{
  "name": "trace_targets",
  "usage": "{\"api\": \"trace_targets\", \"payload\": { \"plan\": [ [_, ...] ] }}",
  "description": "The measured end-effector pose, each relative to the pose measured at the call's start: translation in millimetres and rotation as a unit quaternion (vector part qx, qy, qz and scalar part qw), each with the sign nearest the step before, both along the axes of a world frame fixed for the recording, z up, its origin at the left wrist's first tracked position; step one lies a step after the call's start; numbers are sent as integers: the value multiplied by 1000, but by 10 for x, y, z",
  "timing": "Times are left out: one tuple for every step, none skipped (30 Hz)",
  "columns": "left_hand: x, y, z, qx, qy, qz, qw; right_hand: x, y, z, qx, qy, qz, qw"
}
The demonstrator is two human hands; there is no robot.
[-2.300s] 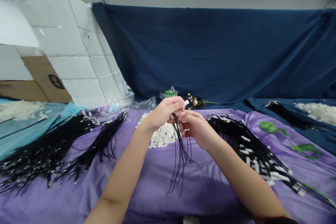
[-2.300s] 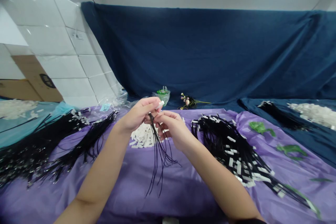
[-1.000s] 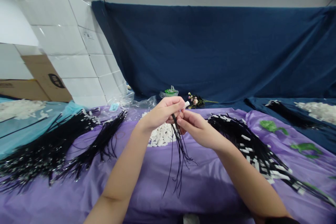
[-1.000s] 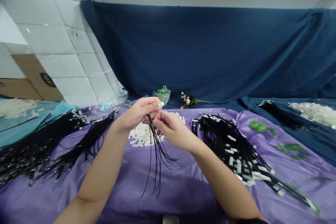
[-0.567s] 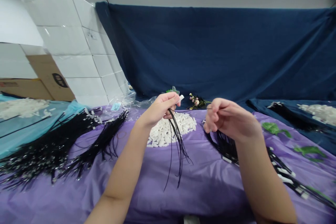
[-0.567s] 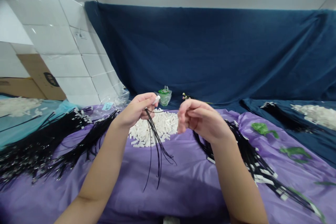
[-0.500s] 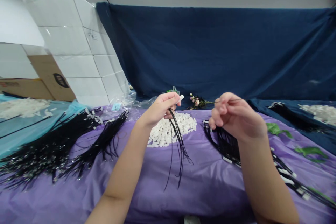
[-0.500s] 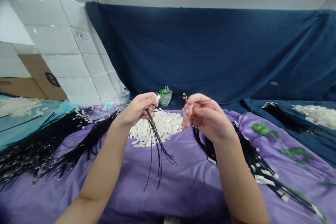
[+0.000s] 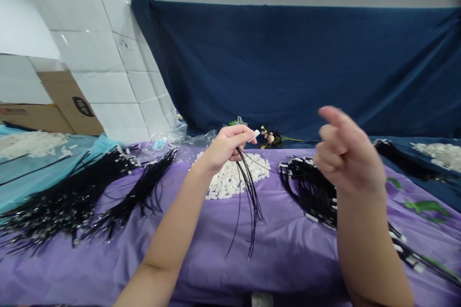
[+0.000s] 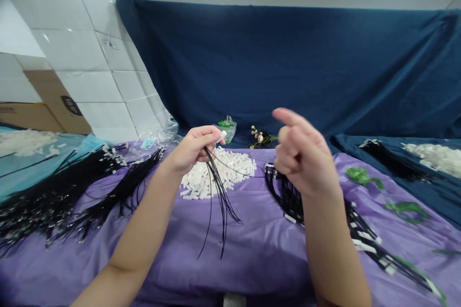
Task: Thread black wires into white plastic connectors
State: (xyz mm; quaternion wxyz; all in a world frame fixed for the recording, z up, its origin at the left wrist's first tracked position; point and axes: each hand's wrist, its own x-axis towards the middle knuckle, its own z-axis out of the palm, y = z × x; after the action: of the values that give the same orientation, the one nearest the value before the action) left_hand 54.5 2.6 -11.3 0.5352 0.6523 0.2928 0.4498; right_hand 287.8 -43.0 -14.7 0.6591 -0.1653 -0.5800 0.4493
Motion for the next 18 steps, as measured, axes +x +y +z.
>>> {"api": "trace_targets", "payload": {
  "plan": [
    [10,-8,1,-2,-5,5,1000,-70,-7,-43,-1,-51,-17,999],
    [19,-18,4,-4,-10,8,1000,-150,-13,-86,15,-90,-50,995],
    [25,-30,10,-5,-16,10,1000,-233,-16,-128,40,-126,-104,986],
    [29,-44,18,-5,-22,10,1000,-310,-19,-165,66,-150,-163,973],
    [32,-59,28,-4,-26,9,1000,-378,-20,-197,95,-167,-219,957],
    [34,-75,37,-3,-30,6,1000,-432,-22,-222,122,-183,-266,939],
    [36,-92,46,-4,-32,4,999,-471,-23,-240,146,-193,-303,922],
    [38,-111,52,-6,-33,1,999,-498,-25,-252,167,-201,-331,907],
    [42,-130,56,-8,-32,-1,999,-513,-27,-257,185,-208,-352,893],
    [47,-149,58,-10,-30,-3,1000,-521,-28,-258,204,-213,-371,881],
    [54,-168,56,-11,-25,-4,1000,-525,-30,-255,221,-218,-385,869],
    [61,-186,52,-10,-20,-4,1000,-526,-31,-250,238,-224,-397,858],
    [68,-203,46,-8,-14,-3,1000,-526,-30,-246,252,-231,-405,848],
    [75,-219,40,-6,-8,-1,1000,-526,-29,-243,261,-239,-408,842],
    [81,-233,34,-4,-4,-1,1000,-527,-25,-241,265,-243,-409,839],
    [85,-244,28,-2,-2,-3,1000,-528,-21,-242,264,-246,-407,839],
    [87,-254,25,-1,0,-6,1000,-529,-17,-244,262,-247,-406,840],
    [88,-263,24,-1,1,-10,1000,-529,-13,-246,260,-247,-405,841]
  ]
}}
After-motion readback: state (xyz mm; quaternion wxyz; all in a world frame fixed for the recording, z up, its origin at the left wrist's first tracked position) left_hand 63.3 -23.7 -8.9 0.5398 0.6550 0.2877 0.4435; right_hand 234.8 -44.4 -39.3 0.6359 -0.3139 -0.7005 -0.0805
